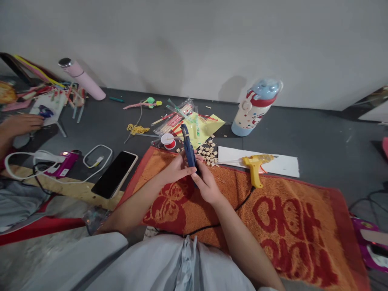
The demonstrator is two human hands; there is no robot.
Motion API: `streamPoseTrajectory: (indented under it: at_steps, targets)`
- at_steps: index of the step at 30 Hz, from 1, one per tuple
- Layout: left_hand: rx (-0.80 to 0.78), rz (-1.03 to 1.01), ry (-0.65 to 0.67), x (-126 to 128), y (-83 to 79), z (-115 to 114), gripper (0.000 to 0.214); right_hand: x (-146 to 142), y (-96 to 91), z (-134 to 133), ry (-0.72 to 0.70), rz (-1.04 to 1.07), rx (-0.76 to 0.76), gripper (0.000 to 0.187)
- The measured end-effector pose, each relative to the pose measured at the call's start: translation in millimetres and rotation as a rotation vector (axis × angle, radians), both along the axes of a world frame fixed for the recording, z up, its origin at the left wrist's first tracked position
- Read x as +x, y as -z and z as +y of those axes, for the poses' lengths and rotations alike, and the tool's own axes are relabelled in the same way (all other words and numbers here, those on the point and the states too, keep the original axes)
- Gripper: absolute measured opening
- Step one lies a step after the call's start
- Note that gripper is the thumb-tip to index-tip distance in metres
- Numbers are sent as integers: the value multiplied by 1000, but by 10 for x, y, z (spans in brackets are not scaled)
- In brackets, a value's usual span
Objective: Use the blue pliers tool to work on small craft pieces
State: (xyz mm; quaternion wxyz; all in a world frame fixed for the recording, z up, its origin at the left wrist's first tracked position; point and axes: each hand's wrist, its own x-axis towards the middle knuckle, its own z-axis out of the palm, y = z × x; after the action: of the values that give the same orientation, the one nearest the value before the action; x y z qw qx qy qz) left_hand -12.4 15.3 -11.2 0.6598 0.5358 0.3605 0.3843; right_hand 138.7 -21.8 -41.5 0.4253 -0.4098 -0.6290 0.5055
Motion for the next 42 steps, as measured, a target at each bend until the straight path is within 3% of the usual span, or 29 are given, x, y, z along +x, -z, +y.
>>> streamPoseTrajectory:
  at_steps: [13,31,35,39,42]
  targets:
    - [-19,-15,-72,59,21,-15,64,2,26,5,-8,-7,26,53]
    - [-62,-46,-118,73,45,1,63,2,-4,0,60,77,-62,58]
    - [-42,-118,-292,-12,24,100,65,39,-43,9,75,114,-137,57]
    - [29,-133,-570,-140,12,190,49,38,-54,6,50,134,-173,57]
    - [76,-131,-687,-203,18,224,44,24,-42,-6,17,134,-180,60]
